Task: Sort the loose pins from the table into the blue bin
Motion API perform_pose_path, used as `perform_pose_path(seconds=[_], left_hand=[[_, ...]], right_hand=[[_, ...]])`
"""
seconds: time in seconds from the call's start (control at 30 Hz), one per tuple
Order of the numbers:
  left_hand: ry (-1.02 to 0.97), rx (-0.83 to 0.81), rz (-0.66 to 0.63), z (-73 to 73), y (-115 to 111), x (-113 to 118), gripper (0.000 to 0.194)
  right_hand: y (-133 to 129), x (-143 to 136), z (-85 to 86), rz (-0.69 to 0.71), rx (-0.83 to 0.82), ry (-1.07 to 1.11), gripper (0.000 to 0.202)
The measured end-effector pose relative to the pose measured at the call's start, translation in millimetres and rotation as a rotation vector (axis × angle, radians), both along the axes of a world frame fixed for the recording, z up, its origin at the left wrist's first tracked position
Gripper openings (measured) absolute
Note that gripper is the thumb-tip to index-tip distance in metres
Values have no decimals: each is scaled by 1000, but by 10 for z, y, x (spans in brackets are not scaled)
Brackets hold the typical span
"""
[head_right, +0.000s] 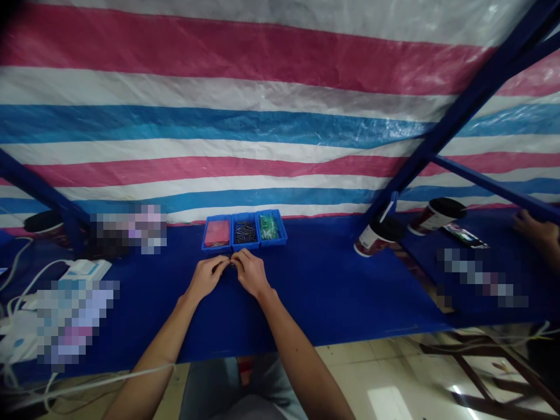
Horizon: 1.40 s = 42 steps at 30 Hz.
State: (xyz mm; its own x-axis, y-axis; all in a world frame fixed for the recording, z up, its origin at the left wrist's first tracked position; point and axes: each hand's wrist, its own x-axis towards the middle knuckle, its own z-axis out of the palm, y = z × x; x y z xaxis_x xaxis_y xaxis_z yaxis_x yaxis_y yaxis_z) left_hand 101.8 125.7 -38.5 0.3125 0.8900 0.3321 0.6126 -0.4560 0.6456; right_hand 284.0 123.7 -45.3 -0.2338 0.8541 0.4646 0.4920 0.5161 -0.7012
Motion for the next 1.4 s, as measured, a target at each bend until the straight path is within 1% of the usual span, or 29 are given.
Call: perform_pose_path(seconds=[0.23, 0.4, 0.47, 0.57, 0.67, 0.9, 1.07, 1.23, 1.4], left_hand=[[-23, 30, 10, -39, 7, -6, 25], [-44, 49, -20, -53, 16, -9, 23], [-44, 51, -14, -62, 21, -20, 23], [-35, 51, 3, -67, 25, -40, 24], [-23, 49, 18, -56, 21, -48, 25], [-39, 49, 17, -72, 30, -30, 24], [-40, 49, 16, -98, 40, -34, 24], [-61, 49, 17, -81, 30, -27, 23], [-80, 44, -4, -68, 25, -21, 23]], right_hand=[[2, -2, -4, 2, 5, -33, 25], [17, 0, -13, -33, -4, -88, 35], [15, 9, -6, -17, -11, -65, 32], [5, 16, 2, 43, -17, 10, 17], [8, 4, -23, 80, -15, 74, 18], [47, -17, -97, 58, 4, 153, 20], [32, 0, -67, 28, -13, 87, 20], [24, 2, -36, -7, -12, -7, 20], [18, -3, -23, -52, -13, -78, 28]])
